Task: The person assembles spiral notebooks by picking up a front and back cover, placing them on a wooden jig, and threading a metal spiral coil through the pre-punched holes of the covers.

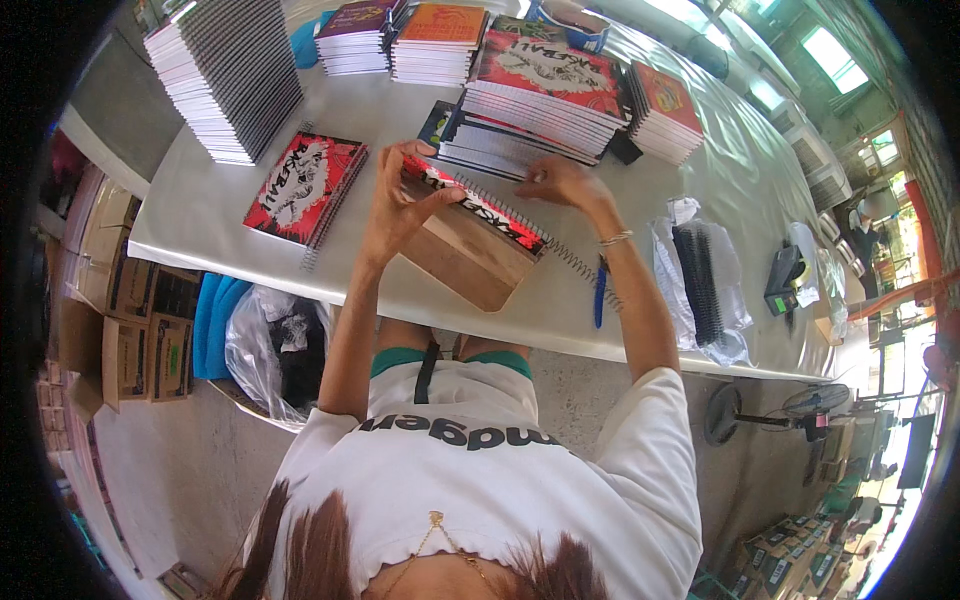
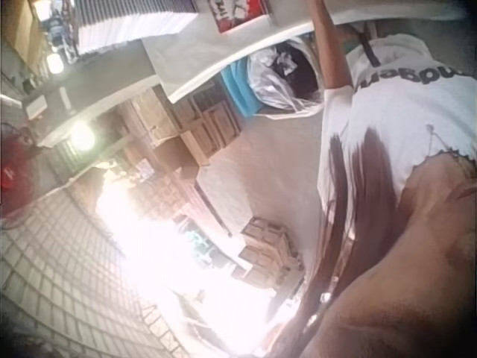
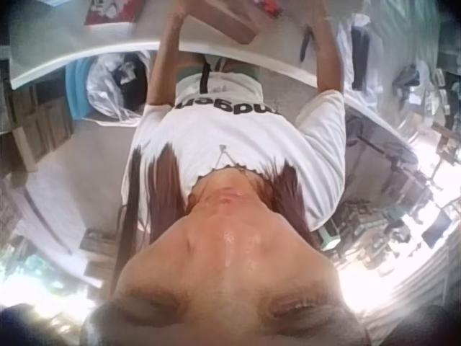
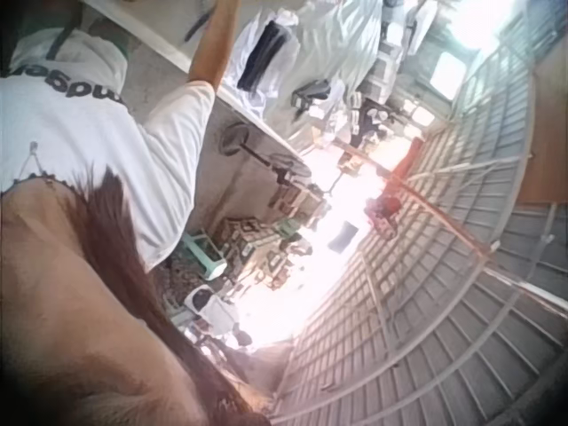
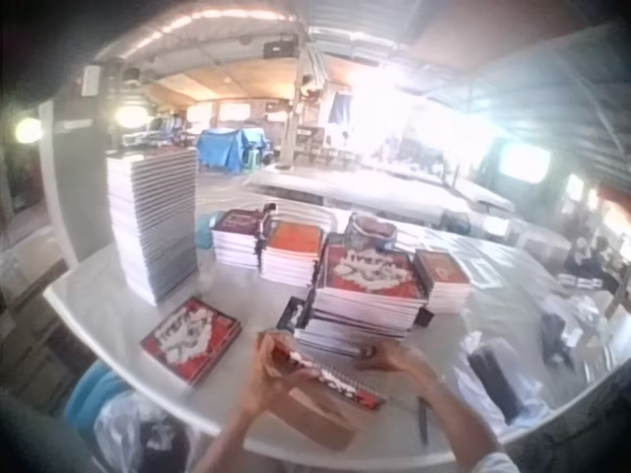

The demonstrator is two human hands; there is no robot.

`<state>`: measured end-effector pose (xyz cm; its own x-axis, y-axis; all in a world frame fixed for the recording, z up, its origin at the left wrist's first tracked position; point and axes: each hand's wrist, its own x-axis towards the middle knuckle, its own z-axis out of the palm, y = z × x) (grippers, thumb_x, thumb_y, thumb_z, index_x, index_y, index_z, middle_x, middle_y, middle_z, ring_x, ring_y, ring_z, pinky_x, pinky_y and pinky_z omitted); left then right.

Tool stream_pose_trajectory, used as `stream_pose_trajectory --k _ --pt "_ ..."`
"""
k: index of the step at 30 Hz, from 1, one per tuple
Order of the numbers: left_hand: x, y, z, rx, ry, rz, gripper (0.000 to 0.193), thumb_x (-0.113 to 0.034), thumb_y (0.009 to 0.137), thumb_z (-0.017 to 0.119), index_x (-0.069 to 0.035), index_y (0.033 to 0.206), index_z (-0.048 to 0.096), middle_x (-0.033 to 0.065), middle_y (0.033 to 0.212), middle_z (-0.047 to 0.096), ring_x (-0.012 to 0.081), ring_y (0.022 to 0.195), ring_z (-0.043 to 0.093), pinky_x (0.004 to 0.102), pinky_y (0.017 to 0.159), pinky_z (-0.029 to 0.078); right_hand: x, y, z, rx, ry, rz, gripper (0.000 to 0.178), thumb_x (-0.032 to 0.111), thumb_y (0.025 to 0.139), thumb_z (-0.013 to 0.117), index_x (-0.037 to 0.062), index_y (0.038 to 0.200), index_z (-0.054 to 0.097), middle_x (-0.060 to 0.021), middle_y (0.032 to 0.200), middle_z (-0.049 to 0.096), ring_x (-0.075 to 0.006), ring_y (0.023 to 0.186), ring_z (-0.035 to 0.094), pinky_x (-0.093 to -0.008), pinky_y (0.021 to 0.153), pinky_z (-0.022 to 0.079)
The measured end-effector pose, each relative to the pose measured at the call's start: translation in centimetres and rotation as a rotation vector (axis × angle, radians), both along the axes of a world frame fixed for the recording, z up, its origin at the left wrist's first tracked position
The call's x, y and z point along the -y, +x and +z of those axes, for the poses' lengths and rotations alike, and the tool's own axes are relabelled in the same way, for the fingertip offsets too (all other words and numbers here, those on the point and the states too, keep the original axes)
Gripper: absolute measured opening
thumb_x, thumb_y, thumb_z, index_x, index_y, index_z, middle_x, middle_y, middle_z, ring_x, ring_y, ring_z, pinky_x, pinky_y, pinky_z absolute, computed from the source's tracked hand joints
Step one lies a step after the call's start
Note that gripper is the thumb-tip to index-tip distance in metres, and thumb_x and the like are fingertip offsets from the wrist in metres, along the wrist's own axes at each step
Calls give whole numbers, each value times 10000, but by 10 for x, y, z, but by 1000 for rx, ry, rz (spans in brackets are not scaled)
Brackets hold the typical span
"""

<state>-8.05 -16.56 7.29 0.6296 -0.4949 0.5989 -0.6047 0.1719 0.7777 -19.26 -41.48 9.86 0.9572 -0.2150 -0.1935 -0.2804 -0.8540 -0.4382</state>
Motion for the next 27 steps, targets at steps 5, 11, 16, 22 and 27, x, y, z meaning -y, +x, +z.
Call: stream_pose_trajectory --k 5,11,16,22,27 --pt "-4 7 -8 -59 41 -15 598 -188 698 863 -72 1174 521 46 1094 499 153 957 524 275 855 430 -43 -8 58 204 998 85 496 388 829 698 82 1205 595 -4 1052 629 -88 871 559 -242 735 453" --pt "-2 11 -6 -171 -57 -105 673 -153 716 844 -65 1260 457 74 1150 512 172 1039 511 318 892 426 -28 12 39 -84 78 -87 480 464 870 653 101 1182 624 -28 1050 629 -107 809 555 -218 701 437" --pt "-1 9 -1 -410 -193 -355 699 -43 802 764 -70 1361 345 33 1021 563 95 933 546 243 821 443 -18 19 9 -27 287 156 423 434 859 655 106 1125 655 -42 1029 655 -129 884 597 -284 733 478" --pt "-9 17 -8 -421 -157 -289 595 -96 832 746 -72 1328 418 0 1008 569 66 868 538 215 768 438 -28 7 28 91 1060 -149 448 443 893 609 95 1176 598 21 1049 593 -78 828 542 -233 718 442" --pt "-11 18 -10 -469 -189 -335 511 -131 853 732 -78 1292 477 -26 977 567 51 847 519 209 754 424 -44 27 40 -132 548 88 479 458 874 637 78 1163 592 -10 947 619 -94 835 533 -262 729 440"
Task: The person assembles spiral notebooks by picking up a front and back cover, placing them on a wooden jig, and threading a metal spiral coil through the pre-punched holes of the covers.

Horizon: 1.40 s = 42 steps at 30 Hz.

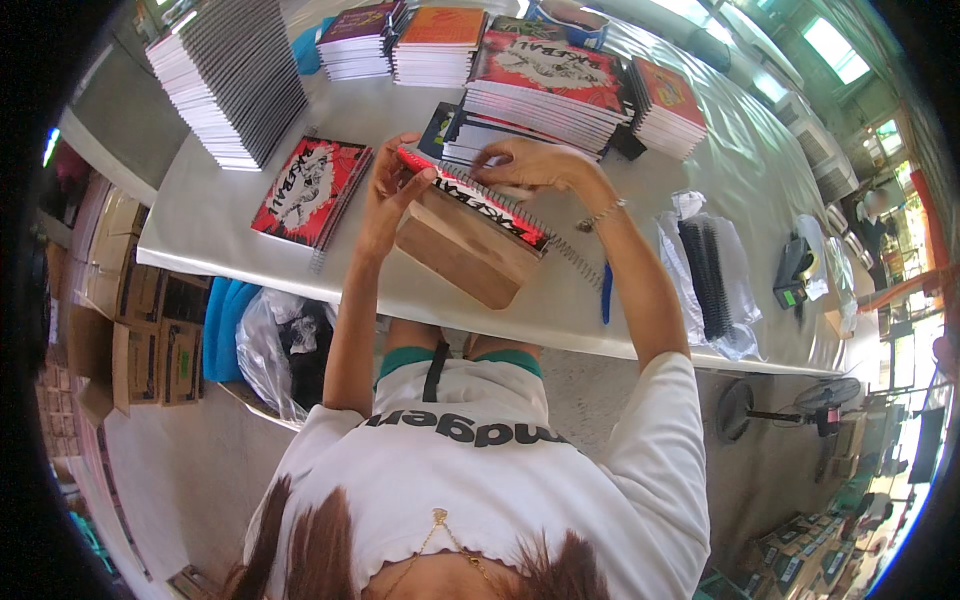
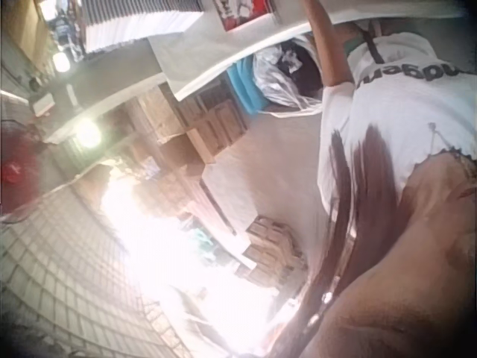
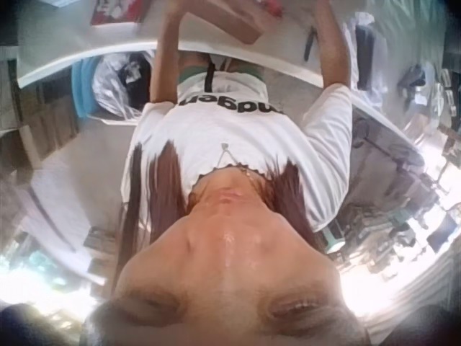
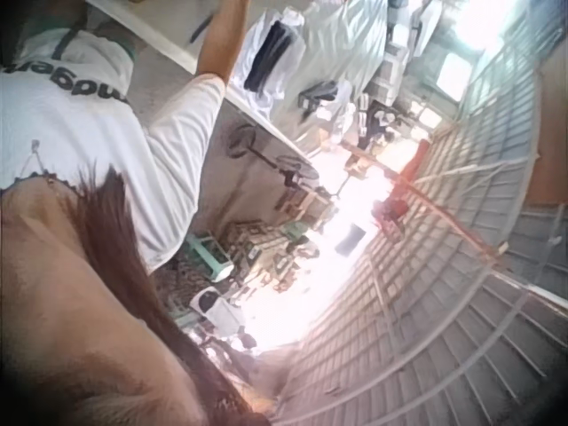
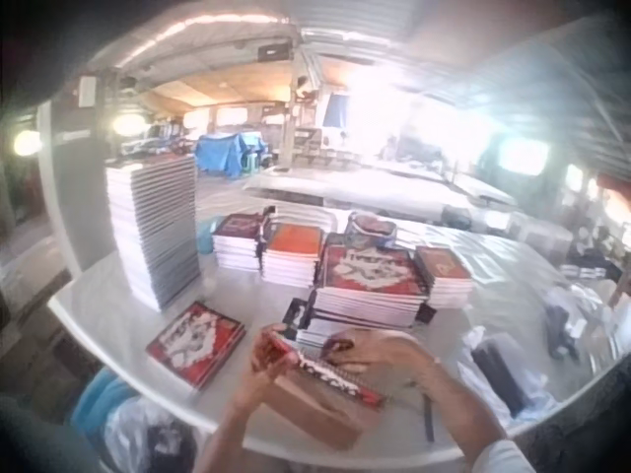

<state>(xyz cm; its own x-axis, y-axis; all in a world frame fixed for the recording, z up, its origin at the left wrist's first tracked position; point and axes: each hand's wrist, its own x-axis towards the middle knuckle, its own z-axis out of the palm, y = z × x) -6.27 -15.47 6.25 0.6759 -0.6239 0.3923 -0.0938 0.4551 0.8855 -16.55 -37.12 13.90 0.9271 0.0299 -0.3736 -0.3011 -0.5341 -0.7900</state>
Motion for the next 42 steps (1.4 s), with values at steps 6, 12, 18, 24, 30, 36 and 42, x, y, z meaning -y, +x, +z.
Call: stream_pose_trajectory --k 6,12,18,24,30,36,42 --pt "-6 -1 4 -42 25 23 455 -159 873 715 -88 1272 508 -30 970 568 61 891 520 223 808 421 -4 -4 13 110 540 -206 399 432 893 604 115 1135 620 -48 920 636 -127 815 608 -280 693 477" --pt "2 -3 2 -52 2 -25 435 -152 890 689 -93 1279 504 -25 991 557 69 936 508 233 862 406 -2 11 -7 -32 -709 71 428 436 864 635 114 1146 624 -29 1062 639 -122 915 607 -293 683 528" --pt "-3 -2 1 -80 8 -27 417 -138 908 658 -76 1287 495 -18 1005 555 68 952 503 235 879 403 -16 2 23 202 248 19 540 538 858 623 131 1211 589 -16 1040 587 -120 884 588 -279 690 539" --pt "5 -8 9 -53 10 -32 432 -154 922 632 -85 1321 482 -24 984 545 66 941 493 235 907 373 25 18 -31 -177 -51 -195 443 479 896 597 93 1114 593 -33 921 608 -120 874 592 -271 740 536" --pt "-2 -8 9 -75 5 -25 452 -162 925 630 -92 1342 472 -42 946 532 52 933 478 234 944 328 1 20 -45 -69 143 -27 346 295 938 542 102 1224 536 -102 1158 618 -171 952 615 -372 742 564" --pt "-1 -5 1 -86 -13 -22 456 -164 927 634 -95 1346 467 -46 968 537 52 954 480 238 964 319 -16 19 -58 126 -152 117 388 259 972 487 121 1335 488 -128 1307 552 -235 1202 511 -368 1031 377" --pt "1 -9 7 -75 -20 -41 456 -172 930 628 -95 1349 465 -43 1010 528 55 984 472 237 973 311 -9 25 -89 439 -314 54 409 213 988 443 71 1371 449 -161 1320 550 -247 1228 505 -380 1042 364"
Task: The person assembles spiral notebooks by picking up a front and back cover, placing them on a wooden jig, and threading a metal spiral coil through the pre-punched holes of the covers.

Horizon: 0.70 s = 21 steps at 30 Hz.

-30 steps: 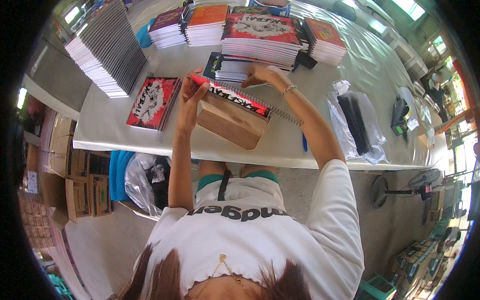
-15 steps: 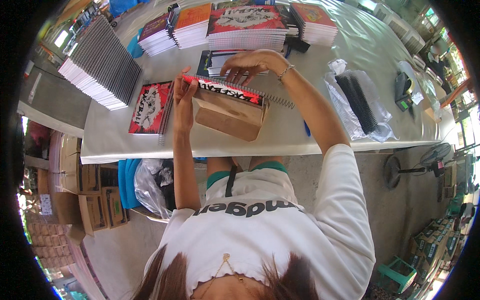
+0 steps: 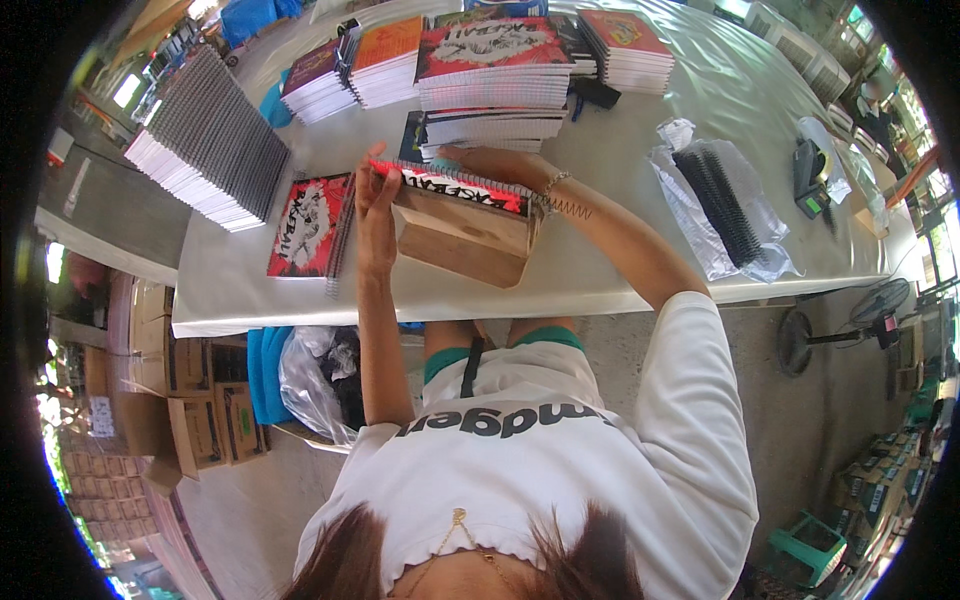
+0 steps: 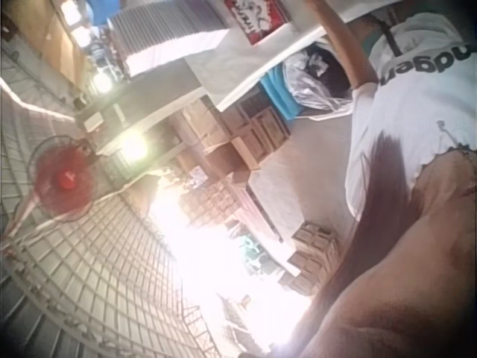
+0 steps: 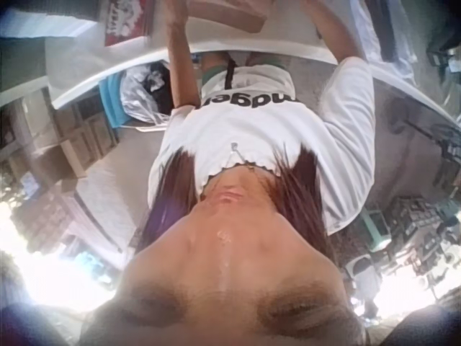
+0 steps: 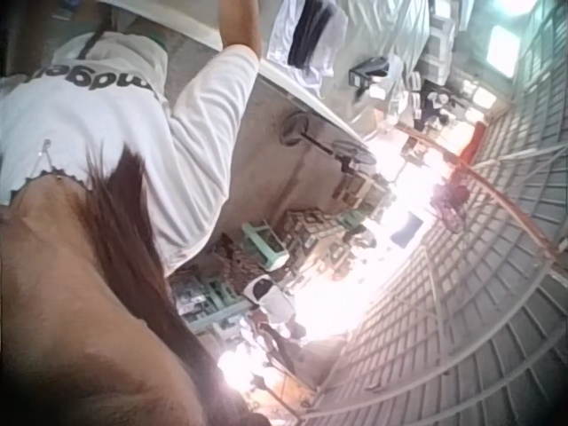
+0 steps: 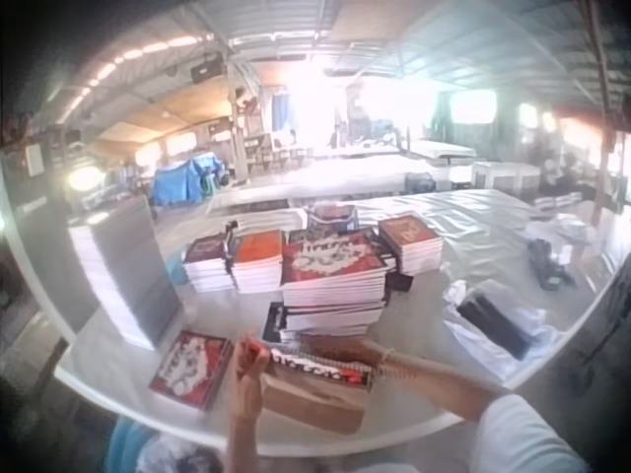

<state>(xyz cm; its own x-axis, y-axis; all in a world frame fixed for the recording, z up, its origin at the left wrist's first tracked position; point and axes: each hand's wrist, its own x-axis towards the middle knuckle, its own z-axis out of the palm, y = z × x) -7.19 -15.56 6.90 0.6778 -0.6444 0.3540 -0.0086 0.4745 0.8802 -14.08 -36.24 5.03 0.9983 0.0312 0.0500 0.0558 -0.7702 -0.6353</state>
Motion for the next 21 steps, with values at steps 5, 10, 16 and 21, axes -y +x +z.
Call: stream_pose_trajectory --k 5,10,16,21 --pt "0 -4 6 38 -21 26 431 -224 957 591 -50 1328 461 22 1144 546 98 1072 485 259 997 339 -6 -20 28 396 306 -75 382 59 954 478 6 1330 444 -192 1290 552 -306 1215 521 -370 1013 407" --pt "1 -2 3 1 -19 11 451 -193 965 570 -64 1377 440 19 1156 548 105 1089 482 265 1006 340 -21 -33 47 587 202 -25 392 69 933 523 36 1319 466 -184 1248 569 -332 1202 531 -378 1018 414" --pt "3 -6 3 32 29 47 509 -161 951 585 -77 1425 418 -47 946 504 49 922 449 224 933 330 10 -34 20 512 -8 -86 522 -22 832 559 20 1337 433 -200 1329 526 -375 1180 533 -430 988 437" --pt "-4 0 -2 25 45 27 509 -222 957 588 -111 1426 424 10 1147 538 102 1044 479 262 973 347 -30 -33 53 207 242 -31 459 52 900 471 15 1354 413 -217 1281 559 -365 1168 547 -433 979 448"
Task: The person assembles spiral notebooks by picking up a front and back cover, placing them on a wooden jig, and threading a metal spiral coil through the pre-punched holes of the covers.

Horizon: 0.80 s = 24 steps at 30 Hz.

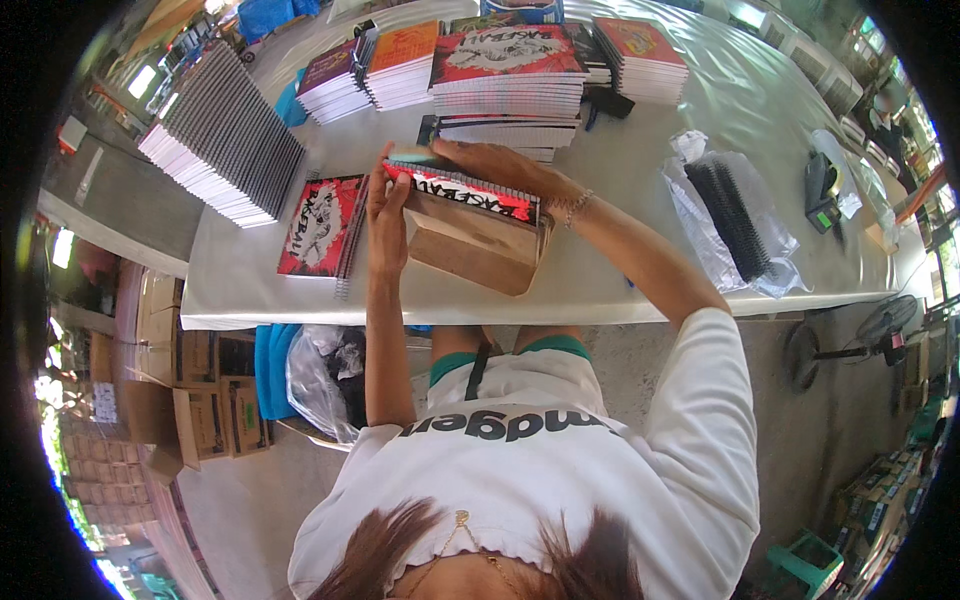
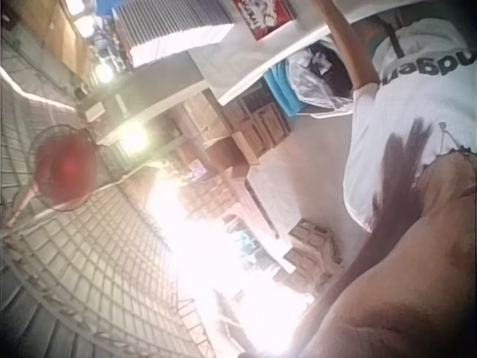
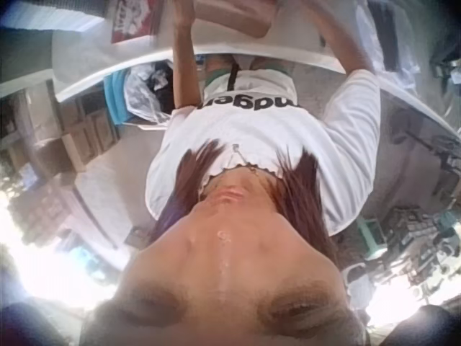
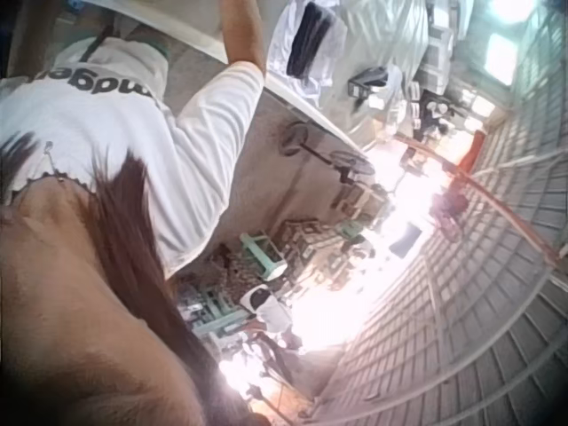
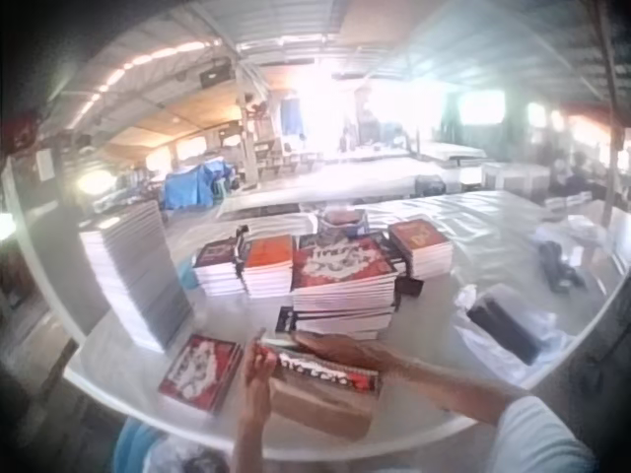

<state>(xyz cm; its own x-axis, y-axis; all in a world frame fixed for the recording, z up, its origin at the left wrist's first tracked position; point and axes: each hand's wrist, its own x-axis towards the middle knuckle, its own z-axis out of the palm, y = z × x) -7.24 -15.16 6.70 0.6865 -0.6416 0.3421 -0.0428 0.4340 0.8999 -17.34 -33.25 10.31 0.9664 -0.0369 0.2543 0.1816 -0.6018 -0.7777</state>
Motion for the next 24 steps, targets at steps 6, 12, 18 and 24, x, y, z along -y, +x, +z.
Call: stream_pose_trajectory --k 6,12,18,24 --pt "6 4 -9 59 32 67 541 -263 961 587 -110 1447 407 25 1176 514 108 1055 477 276 999 343 22 6 -16 178 -247 -186 391 81 915 478 42 1304 462 -227 1117 606 -356 1019 624 -450 818 501" --pt "2 6 -12 -40 -48 15 531 -277 963 584 -109 1442 428 18 1208 453 106 1057 476 288 999 350 30 17 -20 195 -834 9 391 98 921 479 112 1312 455 -177 1107 619 -353 936 642 -467 744 507" --pt "2 1 -12 54 29 52 470 -250 954 597 -92 1381 484 12 1148 500 115 1025 497 288 970 376 32 11 -41 338 -748 -167 445 63 855 535 125 1292 485 -128 1176 616 -327 921 646 -437 762 510" --pt "1 -17 -23 75 23 288 208 -190 896 678 -70 1054 613 9 1019 498 120 947 490 283 902 389 57 -37 -58 80 -679 -269 392 206 901 567 164 1289 542 -147 1328 536 -332 1259 487 -431 1005 405"
